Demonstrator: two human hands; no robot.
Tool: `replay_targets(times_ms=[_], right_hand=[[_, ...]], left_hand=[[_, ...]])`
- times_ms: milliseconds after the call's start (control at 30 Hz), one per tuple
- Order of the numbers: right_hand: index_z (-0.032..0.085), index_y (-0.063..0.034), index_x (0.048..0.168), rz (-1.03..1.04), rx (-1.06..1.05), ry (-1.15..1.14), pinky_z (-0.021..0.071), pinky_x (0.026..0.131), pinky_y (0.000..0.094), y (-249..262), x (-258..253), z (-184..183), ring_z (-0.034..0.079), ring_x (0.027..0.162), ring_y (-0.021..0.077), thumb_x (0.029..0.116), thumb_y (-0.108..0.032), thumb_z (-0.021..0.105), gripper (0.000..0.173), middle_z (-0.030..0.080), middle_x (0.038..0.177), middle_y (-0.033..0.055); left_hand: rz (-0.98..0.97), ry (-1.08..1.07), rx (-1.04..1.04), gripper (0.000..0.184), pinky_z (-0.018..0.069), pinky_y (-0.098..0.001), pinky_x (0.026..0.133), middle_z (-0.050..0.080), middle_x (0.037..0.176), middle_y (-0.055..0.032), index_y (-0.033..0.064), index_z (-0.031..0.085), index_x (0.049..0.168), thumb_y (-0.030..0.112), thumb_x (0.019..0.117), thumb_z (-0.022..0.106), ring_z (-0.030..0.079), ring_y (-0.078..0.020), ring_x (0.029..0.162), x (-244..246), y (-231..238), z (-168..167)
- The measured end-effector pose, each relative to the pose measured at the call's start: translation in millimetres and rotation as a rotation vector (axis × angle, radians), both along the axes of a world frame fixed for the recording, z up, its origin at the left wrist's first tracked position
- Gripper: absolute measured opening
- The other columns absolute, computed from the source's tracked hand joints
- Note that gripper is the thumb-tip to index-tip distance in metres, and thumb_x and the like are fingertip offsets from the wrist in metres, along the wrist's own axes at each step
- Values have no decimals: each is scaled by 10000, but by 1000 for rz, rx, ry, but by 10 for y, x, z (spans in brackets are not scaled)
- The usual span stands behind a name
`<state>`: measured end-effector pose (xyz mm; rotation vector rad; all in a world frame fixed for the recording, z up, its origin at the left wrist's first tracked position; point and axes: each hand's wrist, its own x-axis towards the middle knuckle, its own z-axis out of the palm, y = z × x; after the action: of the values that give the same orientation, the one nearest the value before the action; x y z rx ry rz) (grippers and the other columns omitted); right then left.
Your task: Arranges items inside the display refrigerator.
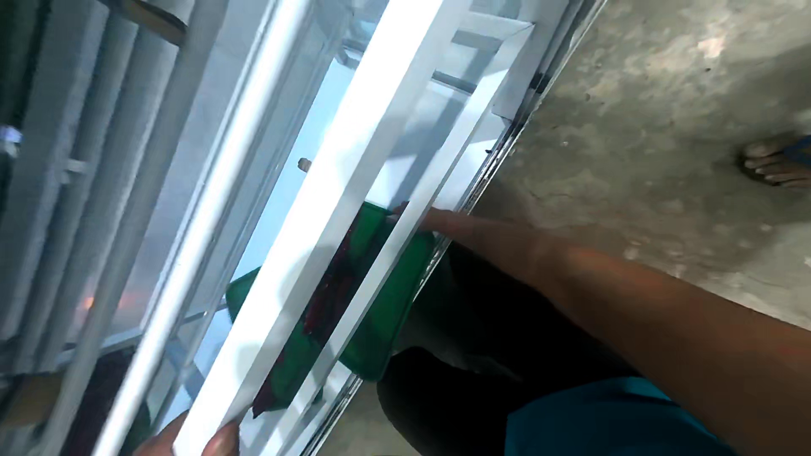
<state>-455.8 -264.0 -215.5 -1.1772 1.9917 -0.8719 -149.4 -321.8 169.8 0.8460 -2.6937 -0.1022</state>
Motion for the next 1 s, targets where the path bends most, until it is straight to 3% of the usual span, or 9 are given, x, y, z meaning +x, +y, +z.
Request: replay_targets(times_ms=[100,167,233,333,467,567,667,833,1000], right_hand=[[608,33,1356,-168,-38,6,402,1126,581,154,-32,192,545,1332,411,1023,-219,607,418,605,1376,261],[643,60,1301,-303,-103,183,470,1010,650,340,-212,188,605,1234,472,964,-129,657,387,642,1299,294],[652,41,1305,-345,-73,242,472,992,677,468,-480,81,610,1219,493,983,-150,631,375,643,1299,295],[630,24,1336,-320,97,135,418,1069,663,653,-875,138,518,1322,482,1024,-203,601,387,573,1397,283],[604,74,1304,-365,219,78,450,1023,685,914,-1048,468,597,1218,502,1016,-88,597,330,616,1291,322],[589,84,1316,-367,291,32,433,1033,676,1075,-966,1026,595,1201,530,1070,-107,525,318,613,1281,345],[578,103,1321,-357,254,46,413,1039,690,1094,-975,912,575,1210,549,1070,-138,535,351,602,1275,373],[500,97,1383,-440,192,-92,542,877,616,957,-789,931,681,972,467,1087,-233,523,444,615,1198,362],[569,139,1292,-518,129,-64,462,977,697,822,-725,995,631,1099,551,1067,-154,553,369,622,1196,391]], left_hand=[[-17,38,2,637,497,-235,817,659,855,-207,-161,635,963,456,1045,501,627,-91,868,-68,55,27],[-24,95,27,628,474,-173,802,645,845,-160,-158,634,957,457,1031,532,592,-11,856,-82,64,24],[-35,151,54,569,472,-127,806,648,851,-107,-147,637,953,410,1027,547,580,55,865,-76,61,17],[0,116,-3,513,478,-220,794,666,830,-177,-133,664,952,363,1015,545,610,-78,837,-113,78,34],[49,96,-90,548,510,-396,757,685,834,-198,-81,703,957,448,997,562,653,-245,804,-148,83,27],[57,181,-165,530,531,-443,763,717,831,-157,-21,741,931,485,965,586,693,-260,798,-206,65,-53],[132,209,-157,500,516,-494,731,702,800,-130,8,734,878,498,918,641,679,-286,777,-197,90,-61],[146,200,-118,485,509,-471,748,723,884,-99,49,753,945,524,922,656,679,-257,834,-170,58,-38],[97,165,-124,494,513,-492,746,715,879,-109,47,743,994,516,969,594,675,-253,825,-127,-1,-73]])
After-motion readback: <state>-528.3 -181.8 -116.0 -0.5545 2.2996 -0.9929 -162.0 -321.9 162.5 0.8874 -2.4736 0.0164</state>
